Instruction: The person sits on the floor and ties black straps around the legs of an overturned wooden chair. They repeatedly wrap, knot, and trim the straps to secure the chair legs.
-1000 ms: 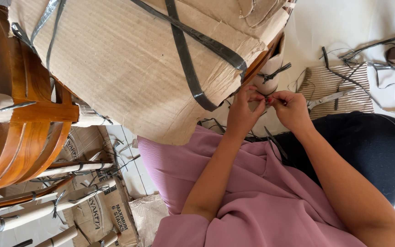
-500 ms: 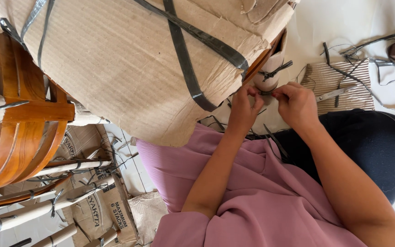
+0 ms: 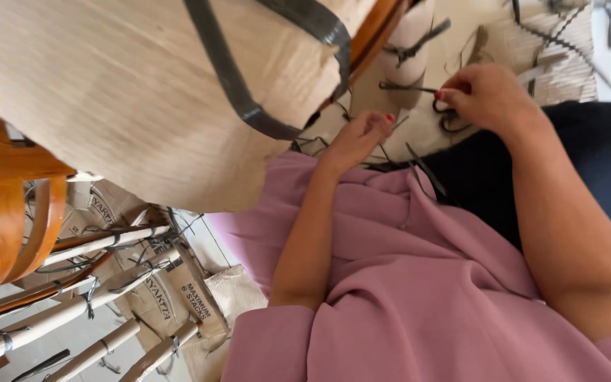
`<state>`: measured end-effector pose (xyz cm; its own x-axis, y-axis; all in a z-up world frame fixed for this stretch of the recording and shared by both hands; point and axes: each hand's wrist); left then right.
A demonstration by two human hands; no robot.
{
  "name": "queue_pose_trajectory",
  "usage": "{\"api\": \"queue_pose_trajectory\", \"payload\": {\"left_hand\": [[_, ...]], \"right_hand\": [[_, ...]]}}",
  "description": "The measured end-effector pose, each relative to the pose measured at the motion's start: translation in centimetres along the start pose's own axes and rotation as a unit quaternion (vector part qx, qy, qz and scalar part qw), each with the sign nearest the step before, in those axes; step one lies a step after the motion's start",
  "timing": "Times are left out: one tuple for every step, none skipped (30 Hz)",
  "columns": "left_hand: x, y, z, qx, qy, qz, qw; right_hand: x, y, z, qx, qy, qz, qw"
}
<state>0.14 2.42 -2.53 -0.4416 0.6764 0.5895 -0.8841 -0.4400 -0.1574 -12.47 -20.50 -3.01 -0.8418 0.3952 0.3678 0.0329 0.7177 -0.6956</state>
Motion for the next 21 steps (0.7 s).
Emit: {"api": "queue_pose_trajectory", "payload": {"left_hand": [[0.1,0.7,-0.8,-0.043,-0.034,-0.035,0.998],[0.0,1.0,-1.2,-0.087,-0.062,-0.067,0.992],[-0.1,2.1,-1.7,-0.087,-0.063,-0.068,0.992],[-0.2,3.0,-1.9,-0.116,-0.048,-0.07,0.99],[-0.3,3.9,-2.2,-0.145,-0.032,-0.072,0.986],[-1.7,5.0,-4.4,-0.145,-0.03,-0.07,0.987],[-3.1,6.1,-6.7,-0.013,0.021,-0.071,0.997],[-4.6,7.3,-8.9,0.119,0.071,-0.072,0.988],[-4.1,7.1,-7.9,0.119,0.073,-0.071,0.988],[-3.6,6.8,-6.9,0.124,0.092,-0.044,0.987],[-3.3,6.6,-5.9,0.129,0.111,-0.017,0.985],[-3.0,6.2,-5.4,0.128,0.11,-0.018,0.985],[-2.8,5.7,-4.8,0.197,0.08,0.004,0.977],[-2.5,5.1,-4.3,0.263,0.049,0.028,0.963],[-1.9,5.0,-3.3,0.262,0.048,0.029,0.963],[-1.4,4.8,-2.2,0.168,0.006,0.041,0.985],[-0.8,4.6,-1.1,0.073,-0.036,0.053,0.995],[-1.3,5.4,-2.1,0.072,-0.036,0.053,0.995],[-1.7,6.3,-3.1,0.138,-0.037,0.0,0.99],[-2.2,7.3,-4.1,0.204,-0.038,-0.054,0.977],[-2.3,7.5,-4.9,0.204,-0.038,-0.056,0.977]], "right_hand": [[0.6,-0.6,-0.8,0.012,0.021,-0.023,0.999],[0.7,-1.6,-2.0,0.024,0.037,-0.041,0.998],[0.9,-1.2,-2.0,0.023,0.038,-0.042,0.998],[0.8,-1.1,-2.2,0.072,0.035,-0.072,0.994],[0.7,-1.0,-2.4,0.12,0.033,-0.101,0.987],[0.9,-1.0,-3.1,0.121,0.032,-0.099,0.987],[1.0,-1.1,-3.8,0.151,0.06,-0.152,0.975],[1.1,-1.1,-4.4,0.18,0.088,-0.203,0.958],[1.3,-1.2,-4.6,0.182,0.088,-0.202,0.958],[1.4,-1.3,-4.7,0.147,0.096,-0.225,0.959],[1.4,-1.4,-4.8,0.112,0.103,-0.246,0.957],[1.6,-1.7,-4.9,0.111,0.104,-0.246,0.957],[1.7,-2.0,-5.1,0.037,0.106,-0.269,0.956],[1.9,-2.3,-5.3,-0.038,0.105,-0.291,0.95],[1.9,-1.9,-5.0,-0.04,0.104,-0.291,0.95],[1.7,-1.6,-4.8,-0.08,0.106,-0.318,0.939],[1.6,-1.3,-4.7,-0.119,0.107,-0.345,0.925],[1.6,-1.5,-4.8,-0.12,0.106,-0.344,0.925],[1.6,-1.7,-4.8,-0.049,0.071,-0.352,0.932],[1.6,-1.8,-4.7,0.022,0.037,-0.357,0.933],[1.7,-1.4,-4.3,0.022,0.038,-0.357,0.933]]}}
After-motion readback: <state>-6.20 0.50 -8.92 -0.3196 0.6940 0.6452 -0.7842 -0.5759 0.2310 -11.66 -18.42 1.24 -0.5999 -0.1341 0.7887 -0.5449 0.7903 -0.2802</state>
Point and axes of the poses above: each hand's wrist, its own x-axis away from the middle knuckle, its own y-axis out of the palm, z = x × y, and after that the axes turned 1 degree about z, right-handed
